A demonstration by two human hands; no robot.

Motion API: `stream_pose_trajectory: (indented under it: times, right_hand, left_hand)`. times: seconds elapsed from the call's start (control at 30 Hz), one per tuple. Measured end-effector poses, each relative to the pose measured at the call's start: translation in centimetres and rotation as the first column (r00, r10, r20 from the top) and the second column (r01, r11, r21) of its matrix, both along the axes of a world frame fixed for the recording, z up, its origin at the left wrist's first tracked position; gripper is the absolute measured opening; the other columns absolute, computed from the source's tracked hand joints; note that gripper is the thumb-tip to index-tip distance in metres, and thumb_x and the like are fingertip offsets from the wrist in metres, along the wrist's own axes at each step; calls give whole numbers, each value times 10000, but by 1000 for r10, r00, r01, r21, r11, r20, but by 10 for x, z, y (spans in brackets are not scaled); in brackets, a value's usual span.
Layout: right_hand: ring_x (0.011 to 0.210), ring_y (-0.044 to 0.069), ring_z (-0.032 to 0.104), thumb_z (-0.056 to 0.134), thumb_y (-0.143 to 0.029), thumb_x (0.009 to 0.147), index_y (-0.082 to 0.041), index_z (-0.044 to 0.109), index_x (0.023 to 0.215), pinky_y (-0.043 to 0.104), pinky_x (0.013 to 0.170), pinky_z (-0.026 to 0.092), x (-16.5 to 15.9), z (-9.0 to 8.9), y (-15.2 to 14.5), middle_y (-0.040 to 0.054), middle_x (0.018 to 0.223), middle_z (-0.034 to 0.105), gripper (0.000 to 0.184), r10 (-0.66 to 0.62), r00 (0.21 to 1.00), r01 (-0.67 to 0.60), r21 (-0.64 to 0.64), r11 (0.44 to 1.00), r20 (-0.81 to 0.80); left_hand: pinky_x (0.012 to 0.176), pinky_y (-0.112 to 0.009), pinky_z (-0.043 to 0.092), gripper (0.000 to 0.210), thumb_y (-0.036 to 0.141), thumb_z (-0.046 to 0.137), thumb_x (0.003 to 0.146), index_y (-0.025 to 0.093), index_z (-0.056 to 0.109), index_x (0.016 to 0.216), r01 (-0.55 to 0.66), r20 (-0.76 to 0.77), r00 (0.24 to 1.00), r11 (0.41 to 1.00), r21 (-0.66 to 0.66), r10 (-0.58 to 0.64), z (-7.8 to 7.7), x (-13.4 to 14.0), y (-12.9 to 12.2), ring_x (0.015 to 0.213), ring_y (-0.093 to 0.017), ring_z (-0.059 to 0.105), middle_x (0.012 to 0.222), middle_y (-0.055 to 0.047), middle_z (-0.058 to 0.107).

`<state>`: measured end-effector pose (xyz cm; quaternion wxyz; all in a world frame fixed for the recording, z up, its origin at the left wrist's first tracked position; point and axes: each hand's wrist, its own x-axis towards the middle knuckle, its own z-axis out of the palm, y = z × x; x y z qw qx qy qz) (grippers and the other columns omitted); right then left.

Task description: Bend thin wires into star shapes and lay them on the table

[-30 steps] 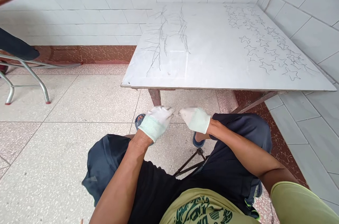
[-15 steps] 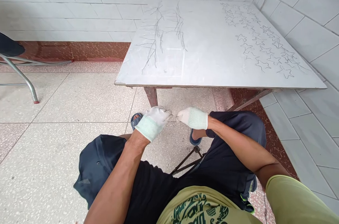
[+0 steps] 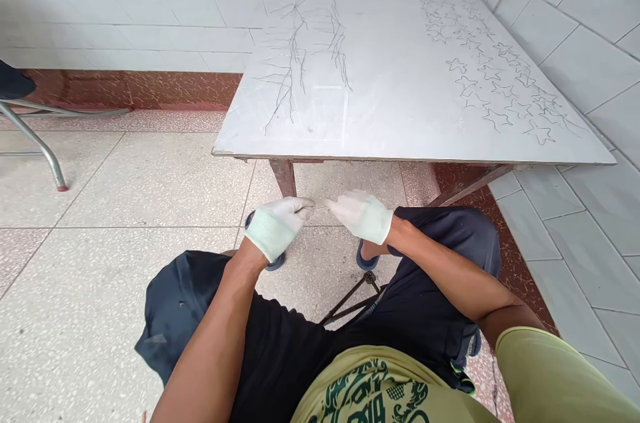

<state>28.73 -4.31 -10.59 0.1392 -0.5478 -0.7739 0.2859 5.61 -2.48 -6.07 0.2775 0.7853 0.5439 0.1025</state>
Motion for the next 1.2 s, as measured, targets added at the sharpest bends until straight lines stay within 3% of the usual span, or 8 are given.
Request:
stream_pose_trajectory:
  times: [0.07, 0.2, 0.43, 0.67, 0.8, 0.93, 1.07, 1.2]
  right_hand:
    - [1145, 322, 664, 603, -236, 1058, -218, 745, 1279, 411, 1006, 455, 0, 3, -2, 149, 1019, 762, 263, 22, 999, -22, 9, 1000, 23]
    - [1152, 323, 664, 579, -164, 1047, -224, 709, 1362, 437, 1039, 445, -4, 7, -4, 147, 1032, 762, 346, 85, 990, -88, 21, 996, 111]
    - [1096, 297, 667, 545, -165, 1069, -242, 711, 1377, 404, 1049, 447, -5, 0, -5, 137, 1045, 766, 359, 112, 986, -114, 6, 993, 124]
    - [1102, 290, 679, 636, -138, 1005, -204, 787, 1233, 393, 1093, 457, -3, -12, -3, 122, 1024, 790, 281, 68, 980, -78, -49, 996, -188]
    - [1147, 272, 708, 633, -274, 1046, -229, 819, 1143, 386, 1090, 501, -3, -6, 0, 79, 1043, 820, 215, -81, 898, 34, -116, 993, -432]
    - [1107, 254, 762, 626, -503, 1045, -192, 813, 1080, 410, 1079, 544, -3, 4, 3, 74, 1019, 837, 365, -162, 791, 31, -225, 974, -590]
    - [911, 277, 807, 831, -692, 851, -128, 764, 923, 461, 983, 599, -6, 4, 4, 131, 863, 812, 572, -323, 487, -254, -486, 836, -811]
    - [813, 262, 805, 882, -683, 825, -135, 716, 770, 452, 936, 612, -6, 4, 2, 94, 751, 773, 575, -278, 422, -440, -463, 770, -863]
  left_hand:
    - [802, -292, 579, 318, 337, 528, 968, 242, 830, 997, -98, 67, 992, 991, -95, 104, 4, 0, -2, 890, -205, 746, 979, -30, 832]
    - [568, -243, 482, 276, 369, 566, 917, 194, 775, 881, -103, 153, 977, 958, -267, 148, 11, -2, 1, 608, -143, 614, 732, -11, 721]
    - [472, -239, 397, 245, 420, 622, 844, 195, 714, 818, -121, 220, 948, 899, -421, 231, 17, -2, 2, 510, -121, 509, 642, -9, 642]
    - [456, -210, 338, 282, 410, 707, 745, 211, 570, 599, -74, 298, 927, 890, -451, 228, 13, -8, 0, 459, -91, 427, 486, 32, 500]
    - [426, -212, 332, 173, 357, 712, 735, 204, 647, 687, -126, 300, 907, 868, -480, 297, 10, -14, 9, 450, -102, 463, 512, 20, 567]
    - [399, -218, 341, 208, 388, 747, 729, 195, 687, 777, -136, 349, 877, 867, -479, 331, 10, -22, 13, 444, -108, 477, 549, 15, 611]
    - [406, -214, 361, 241, 407, 766, 753, 183, 693, 805, -99, 445, 830, 874, -476, 336, 6, -27, 12, 461, -103, 492, 580, 11, 626]
    - [416, -207, 370, 263, 402, 782, 757, 169, 717, 861, -49, 501, 808, 884, -466, 309, -5, -33, 15, 482, -103, 514, 598, 9, 637]
